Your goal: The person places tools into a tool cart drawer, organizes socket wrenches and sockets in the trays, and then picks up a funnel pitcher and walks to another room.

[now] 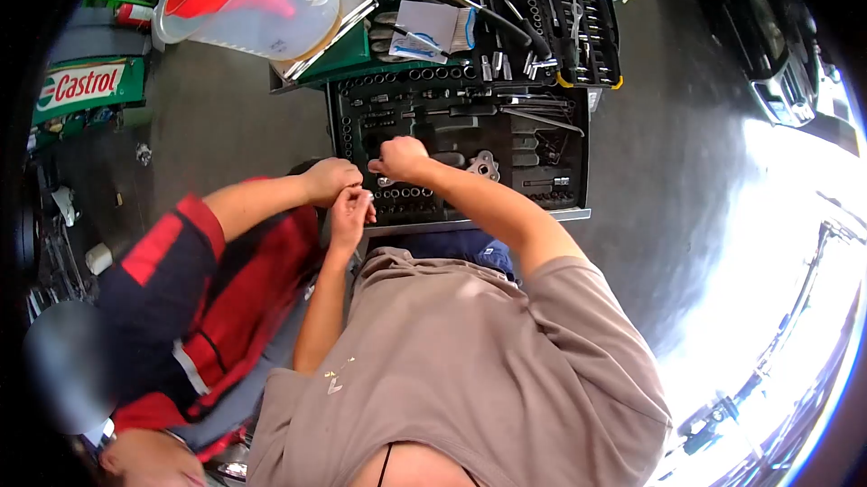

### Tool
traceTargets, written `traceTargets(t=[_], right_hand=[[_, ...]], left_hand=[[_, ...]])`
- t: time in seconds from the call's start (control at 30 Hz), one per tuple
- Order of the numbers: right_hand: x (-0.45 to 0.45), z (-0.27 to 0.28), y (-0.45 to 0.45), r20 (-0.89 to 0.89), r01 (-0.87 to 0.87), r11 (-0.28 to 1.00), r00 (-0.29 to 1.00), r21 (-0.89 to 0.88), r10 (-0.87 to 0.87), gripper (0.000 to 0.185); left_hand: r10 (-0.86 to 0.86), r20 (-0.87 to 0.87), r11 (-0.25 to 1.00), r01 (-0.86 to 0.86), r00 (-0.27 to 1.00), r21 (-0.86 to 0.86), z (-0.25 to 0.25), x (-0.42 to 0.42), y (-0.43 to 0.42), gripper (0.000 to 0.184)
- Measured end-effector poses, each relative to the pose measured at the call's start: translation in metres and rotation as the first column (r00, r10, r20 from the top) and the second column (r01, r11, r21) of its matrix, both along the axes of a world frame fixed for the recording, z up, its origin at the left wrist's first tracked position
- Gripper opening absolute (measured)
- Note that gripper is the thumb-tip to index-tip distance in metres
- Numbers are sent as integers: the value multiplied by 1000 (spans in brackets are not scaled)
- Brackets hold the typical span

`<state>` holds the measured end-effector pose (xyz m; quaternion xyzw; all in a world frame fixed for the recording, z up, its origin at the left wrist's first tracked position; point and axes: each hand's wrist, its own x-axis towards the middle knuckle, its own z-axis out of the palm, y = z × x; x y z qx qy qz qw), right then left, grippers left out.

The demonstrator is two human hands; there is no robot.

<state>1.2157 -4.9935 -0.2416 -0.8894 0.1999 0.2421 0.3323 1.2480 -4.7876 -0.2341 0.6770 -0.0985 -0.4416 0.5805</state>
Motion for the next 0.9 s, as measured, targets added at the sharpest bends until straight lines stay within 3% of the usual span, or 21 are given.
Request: traceTargets(t=[0.07,0.1,0.2,0.23,0.33,0.37,0.47,0.5,0.6,0.67,0.77,0.8,0.87,0.9], right_hand=[[6,-16,13,120,-81,992,988,-100,93,41],[10,-11,13,114,-177,975,975,-136,192,29],[13,-18,14,126,-366,884,901,-291,415,23],[9,-25,14,258,-277,857,874,-434,413,18],[8,-32,6,370,-178,919,875,-353,312,20],[0,-19,1,301,-239,924,895,-300,329,18],[-47,-15,2,271,-212,945,922,-248,278,20],[-65,-10,2,281,-184,966,932,-180,230,21],[-121,2,3,286,-42,998,957,-39,51,23],[-161,12,4,287,141,985,944,104,-165,22],[-215,21,6,212,401,897,875,188,-436,21],[-226,23,5,140,500,846,839,185,-526,21],[-240,33,-1,42,634,751,759,184,-650,21],[-246,30,-4,96,657,731,728,184,-679,21]], left_hand=[[38,118,998,-32,992,-52,5,-4,-26,15],[73,179,995,-59,981,-84,13,-5,-39,17],[207,254,974,-175,945,-143,10,10,-59,19],[206,315,976,-172,926,-133,11,21,-70,20],[67,629,996,-94,775,9,19,45,-108,26],[0,712,996,-67,703,67,20,52,-120,29],[-246,749,963,69,615,260,0,74,-159,31],[-304,722,939,68,622,336,0,79,-174,31],[-292,800,946,32,524,324,-34,85,-207,31],[-195,804,969,-19,562,248,-55,84,-216,28],[-50,815,986,-102,577,133,-67,74,-217,24],[-53,775,975,-134,629,175,-62,70,-219,23],[-126,810,957,-145,572,251,-57,62,-226,24],[-177,809,948,-123,561,293,-56,60,-227,24]])
